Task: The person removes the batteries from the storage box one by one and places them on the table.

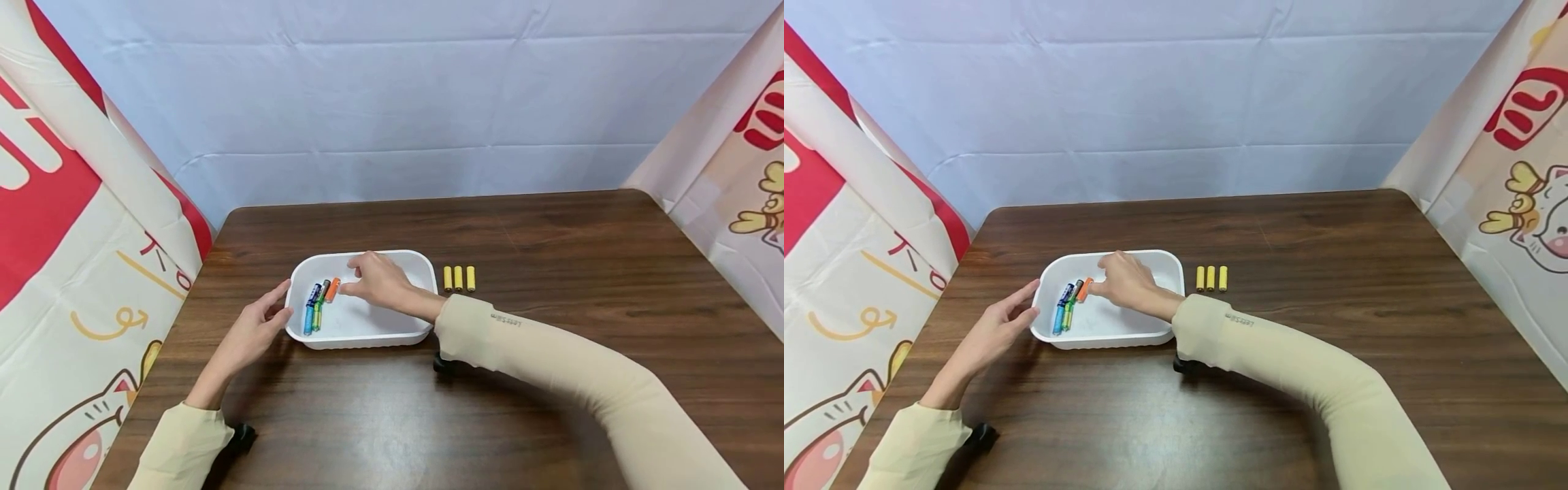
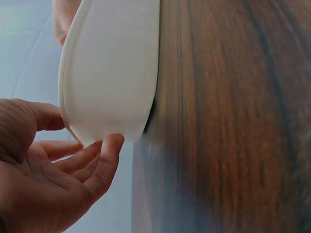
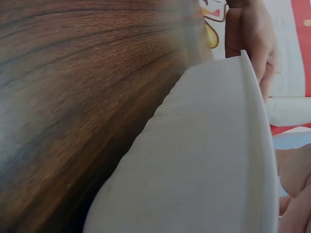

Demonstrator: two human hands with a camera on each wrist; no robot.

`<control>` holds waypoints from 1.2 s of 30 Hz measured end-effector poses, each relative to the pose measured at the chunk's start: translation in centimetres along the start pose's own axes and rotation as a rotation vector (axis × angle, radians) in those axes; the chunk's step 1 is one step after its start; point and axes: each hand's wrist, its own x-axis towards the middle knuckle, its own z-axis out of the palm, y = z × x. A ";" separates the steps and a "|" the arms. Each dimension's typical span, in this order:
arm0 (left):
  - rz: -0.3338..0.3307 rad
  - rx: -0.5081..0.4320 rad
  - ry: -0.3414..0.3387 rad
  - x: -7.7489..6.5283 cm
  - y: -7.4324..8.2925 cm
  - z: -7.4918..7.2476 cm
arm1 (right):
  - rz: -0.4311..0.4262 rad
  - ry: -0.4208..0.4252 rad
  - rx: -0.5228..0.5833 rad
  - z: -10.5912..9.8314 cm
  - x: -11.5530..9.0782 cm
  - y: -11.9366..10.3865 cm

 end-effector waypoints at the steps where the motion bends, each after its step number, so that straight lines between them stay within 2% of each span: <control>1: 0.001 0.000 0.000 0.0 0.0 0.0 | 0.007 -0.006 -0.011 0.3 0.2 -0.2; 7: -0.004 0.001 0.005 0.1 0.0 0.1 | 0.097 -0.059 -0.039 1.6 0.9 -0.9; 11: 0.003 0.000 0.008 0.1 0.0 0.2 | 0.169 -0.052 -0.014 2.6 1.1 -1.0; 15: 0.004 0.003 0.009 0.1 0.0 0.2 | 0.203 -0.048 0.006 3.3 1.6 -0.9; 26: 0.014 0.008 0.019 0.0 0.0 0.1 | 0.165 -0.049 0.012 4.1 2.1 -0.9; 36: 0.005 -0.003 0.007 -0.1 0.0 0.2 | 0.120 -0.062 -0.028 4.3 2.2 -1.0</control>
